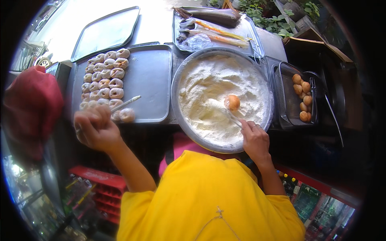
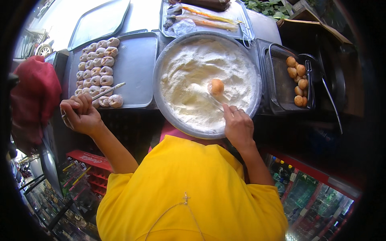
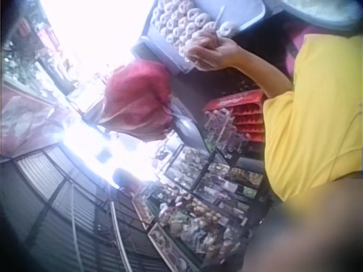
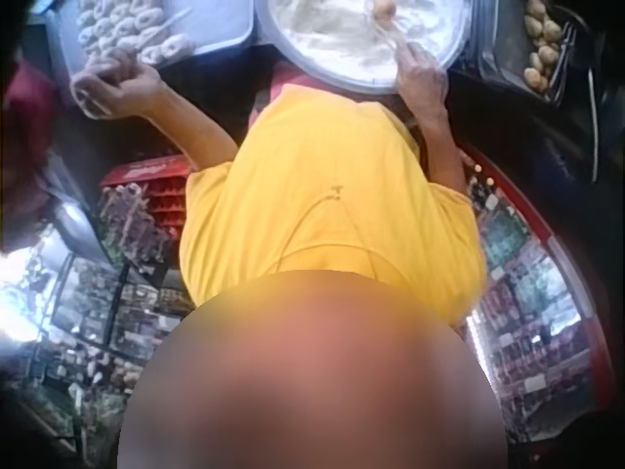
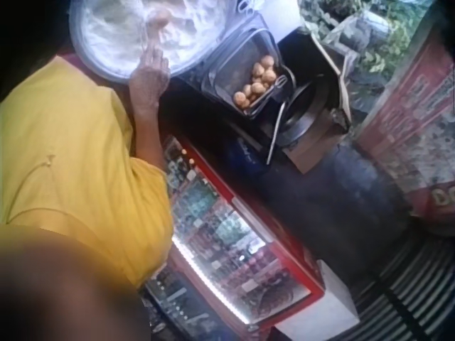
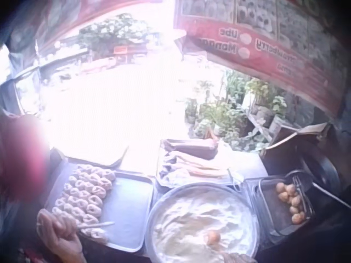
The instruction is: The person coats small dough balls in a white batter using tongs, places them on a tray, and then uses a piping bag to fill the center of each coated ball with a dark filling. The person also transfers sesame-coated dough balls from a tray into a deep fryer.
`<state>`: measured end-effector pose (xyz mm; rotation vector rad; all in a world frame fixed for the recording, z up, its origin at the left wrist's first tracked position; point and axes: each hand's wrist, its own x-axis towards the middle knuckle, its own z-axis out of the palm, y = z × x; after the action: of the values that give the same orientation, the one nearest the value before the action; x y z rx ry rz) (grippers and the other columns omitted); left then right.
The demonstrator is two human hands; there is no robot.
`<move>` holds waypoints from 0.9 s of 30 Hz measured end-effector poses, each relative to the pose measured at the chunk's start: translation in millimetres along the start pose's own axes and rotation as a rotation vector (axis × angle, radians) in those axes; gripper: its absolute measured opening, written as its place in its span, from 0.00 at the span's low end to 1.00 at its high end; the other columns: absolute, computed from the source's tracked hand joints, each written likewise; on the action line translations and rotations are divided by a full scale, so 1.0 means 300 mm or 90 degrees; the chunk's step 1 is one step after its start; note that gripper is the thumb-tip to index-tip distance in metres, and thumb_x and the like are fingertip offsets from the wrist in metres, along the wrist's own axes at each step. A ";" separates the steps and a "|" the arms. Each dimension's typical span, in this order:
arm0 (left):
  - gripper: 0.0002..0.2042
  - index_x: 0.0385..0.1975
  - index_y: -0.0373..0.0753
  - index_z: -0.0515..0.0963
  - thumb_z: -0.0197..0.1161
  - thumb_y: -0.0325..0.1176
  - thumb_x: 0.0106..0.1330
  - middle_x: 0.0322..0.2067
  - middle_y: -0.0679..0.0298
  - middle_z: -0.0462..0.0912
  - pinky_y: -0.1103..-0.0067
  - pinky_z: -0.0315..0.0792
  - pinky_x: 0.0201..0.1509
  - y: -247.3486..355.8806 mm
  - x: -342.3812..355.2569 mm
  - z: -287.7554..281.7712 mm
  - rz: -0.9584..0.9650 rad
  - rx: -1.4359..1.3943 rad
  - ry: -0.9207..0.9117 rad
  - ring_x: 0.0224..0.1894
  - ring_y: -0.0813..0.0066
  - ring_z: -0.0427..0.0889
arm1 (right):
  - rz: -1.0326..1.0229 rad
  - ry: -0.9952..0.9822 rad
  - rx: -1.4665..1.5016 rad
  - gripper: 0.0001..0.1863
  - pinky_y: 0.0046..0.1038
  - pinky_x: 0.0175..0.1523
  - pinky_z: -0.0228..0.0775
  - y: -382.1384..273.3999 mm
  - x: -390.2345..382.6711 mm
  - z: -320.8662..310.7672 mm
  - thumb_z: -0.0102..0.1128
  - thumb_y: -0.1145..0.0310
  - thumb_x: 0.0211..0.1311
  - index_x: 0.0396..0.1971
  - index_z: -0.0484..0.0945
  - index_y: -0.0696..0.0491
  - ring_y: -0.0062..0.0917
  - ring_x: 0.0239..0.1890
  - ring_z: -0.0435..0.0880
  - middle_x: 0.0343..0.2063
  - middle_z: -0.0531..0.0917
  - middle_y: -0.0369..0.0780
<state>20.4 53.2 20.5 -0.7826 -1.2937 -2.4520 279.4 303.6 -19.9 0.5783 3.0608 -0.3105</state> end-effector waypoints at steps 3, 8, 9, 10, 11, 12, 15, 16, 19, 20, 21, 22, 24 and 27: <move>0.17 0.16 0.39 0.63 0.46 0.39 0.67 0.11 0.72 0.52 0.83 0.43 0.18 -0.001 -0.007 0.028 -0.008 -0.020 -0.012 0.13 0.86 0.45 | 0.047 0.136 -0.018 0.18 0.32 0.37 0.70 0.018 -0.029 -0.048 0.56 0.73 0.49 0.43 0.72 0.58 0.37 0.33 0.79 0.34 0.77 0.45; 0.17 0.18 0.40 0.65 0.43 0.41 0.69 0.10 0.72 0.53 0.82 0.43 0.18 -0.001 -0.005 0.090 -0.016 -0.056 -0.085 0.12 0.85 0.45 | 0.085 0.045 -0.029 0.24 0.33 0.38 0.70 -0.007 0.000 -0.020 0.60 0.70 0.48 0.47 0.69 0.58 0.37 0.35 0.78 0.37 0.76 0.45; 0.17 0.18 0.39 0.64 0.45 0.40 0.68 0.10 0.71 0.53 0.82 0.44 0.18 0.002 -0.008 0.109 -0.016 -0.074 -0.082 0.12 0.85 0.46 | 0.069 0.028 -0.023 0.24 0.32 0.40 0.70 -0.004 0.004 -0.014 0.60 0.69 0.48 0.48 0.69 0.58 0.36 0.37 0.78 0.38 0.76 0.44; 0.17 0.18 0.38 0.64 0.46 0.40 0.67 0.11 0.70 0.53 0.82 0.44 0.17 0.005 -0.017 0.133 -0.018 -0.106 -0.089 0.12 0.84 0.47 | 0.061 0.035 -0.034 0.24 0.33 0.41 0.69 0.001 0.012 -0.008 0.60 0.70 0.48 0.48 0.69 0.58 0.36 0.37 0.77 0.38 0.76 0.44; 0.17 0.17 0.37 0.63 0.47 0.39 0.67 0.11 0.70 0.53 0.82 0.45 0.17 0.000 -0.030 0.162 -0.020 -0.154 -0.081 0.12 0.84 0.48 | 0.054 0.040 -0.042 0.24 0.33 0.42 0.69 0.012 0.019 -0.007 0.60 0.70 0.48 0.48 0.69 0.57 0.37 0.38 0.77 0.39 0.76 0.44; 0.17 0.17 0.36 0.63 0.47 0.38 0.67 0.11 0.69 0.55 0.82 0.46 0.17 -0.008 -0.049 0.194 -0.035 -0.175 -0.133 0.12 0.84 0.49 | 0.058 0.045 -0.052 0.24 0.33 0.43 0.68 0.022 0.023 -0.007 0.60 0.71 0.47 0.48 0.69 0.57 0.37 0.39 0.76 0.40 0.76 0.44; 0.16 0.17 0.34 0.66 0.47 0.36 0.67 0.11 0.65 0.62 0.82 0.53 0.17 -0.051 -0.124 0.301 -0.104 -0.238 -0.217 0.12 0.82 0.57 | 0.030 0.043 -0.067 0.24 0.32 0.43 0.68 0.042 0.026 -0.013 0.60 0.71 0.47 0.48 0.70 0.56 0.36 0.40 0.76 0.40 0.76 0.44; 0.16 0.17 0.32 0.67 0.48 0.35 0.66 0.11 0.63 0.65 0.82 0.56 0.18 -0.067 -0.151 0.337 -0.151 -0.229 -0.230 0.13 0.81 0.61 | 0.042 0.020 -0.066 0.24 0.32 0.43 0.68 0.043 0.026 -0.015 0.60 0.71 0.47 0.48 0.70 0.57 0.37 0.39 0.76 0.40 0.76 0.44; 0.15 0.16 0.31 0.70 0.54 0.33 0.62 0.14 0.62 0.71 0.84 0.62 0.20 -0.126 -0.187 0.417 -0.209 -0.191 -0.300 0.15 0.78 0.68 | 0.036 0.042 -0.051 0.23 0.33 0.43 0.68 0.040 0.030 -0.012 0.59 0.72 0.47 0.47 0.70 0.57 0.37 0.39 0.76 0.39 0.76 0.45; 0.14 0.16 0.32 0.71 0.56 0.33 0.61 0.14 0.63 0.71 0.85 0.62 0.20 -0.136 -0.194 0.432 -0.235 -0.175 -0.313 0.15 0.78 0.69 | 0.034 0.049 -0.042 0.23 0.33 0.42 0.68 0.038 0.031 -0.011 0.59 0.72 0.47 0.47 0.70 0.57 0.37 0.38 0.76 0.39 0.76 0.45; 0.14 0.16 0.32 0.71 0.55 0.33 0.61 0.14 0.63 0.71 0.85 0.61 0.19 -0.147 -0.198 0.444 -0.229 -0.174 -0.331 0.15 0.78 0.69 | 0.034 0.056 -0.033 0.23 0.33 0.42 0.69 0.038 0.032 -0.011 0.59 0.72 0.47 0.47 0.70 0.57 0.37 0.38 0.77 0.39 0.76 0.45; 0.13 0.17 0.32 0.71 0.55 0.33 0.61 0.14 0.64 0.71 0.85 0.61 0.19 -0.159 -0.201 0.454 -0.219 -0.177 -0.347 0.14 0.78 0.69 | 0.024 0.062 -0.040 0.23 0.32 0.42 0.69 0.038 0.033 -0.011 0.59 0.72 0.47 0.46 0.71 0.57 0.36 0.38 0.77 0.38 0.77 0.45; 0.13 0.17 0.33 0.71 0.55 0.33 0.61 0.13 0.64 0.70 0.84 0.60 0.18 -0.185 -0.211 0.469 -0.217 -0.173 -0.383 0.14 0.78 0.69 | 0.005 0.075 -0.054 0.22 0.30 0.41 0.69 0.042 0.035 -0.015 0.60 0.72 0.46 0.45 0.71 0.58 0.34 0.37 0.77 0.37 0.77 0.44; 0.12 0.16 0.34 0.69 0.56 0.32 0.60 0.11 0.62 0.67 0.80 0.58 0.17 -0.230 -0.236 0.485 -0.257 -0.106 -0.426 0.13 0.77 0.67 | -0.020 0.095 -0.063 0.21 0.30 0.40 0.69 0.046 0.040 -0.018 0.60 0.72 0.46 0.44 0.72 0.58 0.34 0.36 0.78 0.36 0.78 0.44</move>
<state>96.2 210.7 -0.3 -1.6294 -1.5977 -2.7461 273.4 321.5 -17.9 0.5731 3.2074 -0.1194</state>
